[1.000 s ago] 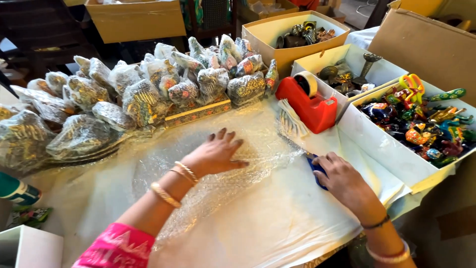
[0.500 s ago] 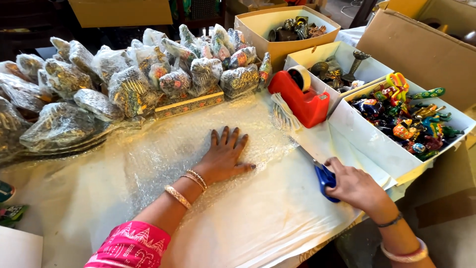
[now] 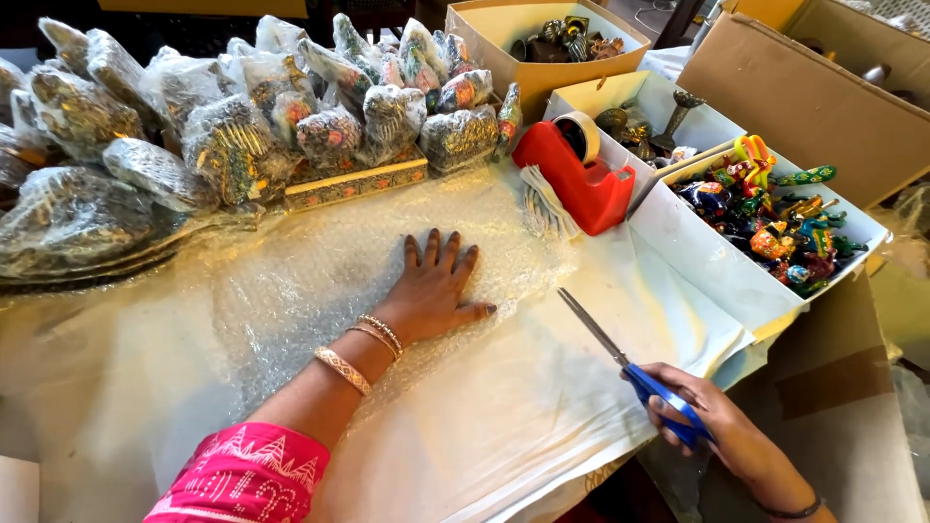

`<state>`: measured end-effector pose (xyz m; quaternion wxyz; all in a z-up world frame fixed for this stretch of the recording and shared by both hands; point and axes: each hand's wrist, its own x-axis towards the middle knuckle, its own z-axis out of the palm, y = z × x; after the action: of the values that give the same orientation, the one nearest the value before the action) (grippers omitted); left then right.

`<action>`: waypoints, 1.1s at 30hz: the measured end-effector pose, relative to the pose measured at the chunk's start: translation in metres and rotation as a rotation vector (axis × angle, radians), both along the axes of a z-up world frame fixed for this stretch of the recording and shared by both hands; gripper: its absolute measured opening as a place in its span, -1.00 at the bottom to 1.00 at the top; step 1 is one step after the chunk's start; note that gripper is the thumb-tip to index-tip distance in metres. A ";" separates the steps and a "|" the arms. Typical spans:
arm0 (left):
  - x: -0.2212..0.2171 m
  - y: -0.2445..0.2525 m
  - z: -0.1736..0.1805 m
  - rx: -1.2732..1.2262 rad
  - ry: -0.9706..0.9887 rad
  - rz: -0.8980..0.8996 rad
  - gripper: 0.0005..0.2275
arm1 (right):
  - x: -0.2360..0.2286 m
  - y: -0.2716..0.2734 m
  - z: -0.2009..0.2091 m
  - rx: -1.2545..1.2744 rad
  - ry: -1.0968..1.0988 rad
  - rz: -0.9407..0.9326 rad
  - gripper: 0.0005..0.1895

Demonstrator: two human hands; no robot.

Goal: Packing brass peacock figurines into bubble wrap and boxes.

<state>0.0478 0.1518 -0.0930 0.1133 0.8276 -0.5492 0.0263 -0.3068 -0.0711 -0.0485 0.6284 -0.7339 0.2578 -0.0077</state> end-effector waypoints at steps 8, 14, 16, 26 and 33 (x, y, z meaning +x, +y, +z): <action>0.000 0.001 0.002 -0.007 -0.004 -0.003 -0.14 | 0.031 0.019 0.033 0.015 0.274 0.196 -0.50; 0.000 0.002 0.002 -0.008 -0.008 -0.008 -0.14 | 0.043 0.018 0.033 0.114 0.272 0.200 -0.49; 0.000 0.002 0.000 -0.013 -0.008 -0.011 -0.14 | 0.049 0.019 0.032 0.099 0.276 0.216 -0.48; 0.000 0.001 -0.003 -0.049 -0.039 -0.009 -0.14 | 0.067 0.030 0.032 0.012 0.279 0.239 -0.45; 0.000 0.001 -0.002 -0.039 -0.066 -0.001 -0.14 | 0.071 0.029 0.025 0.016 0.317 0.182 -0.50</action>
<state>0.0480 0.1532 -0.0951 0.1112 0.8235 -0.5525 0.0644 -0.2357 -0.0420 -0.0237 0.5837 -0.7412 0.2863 0.1669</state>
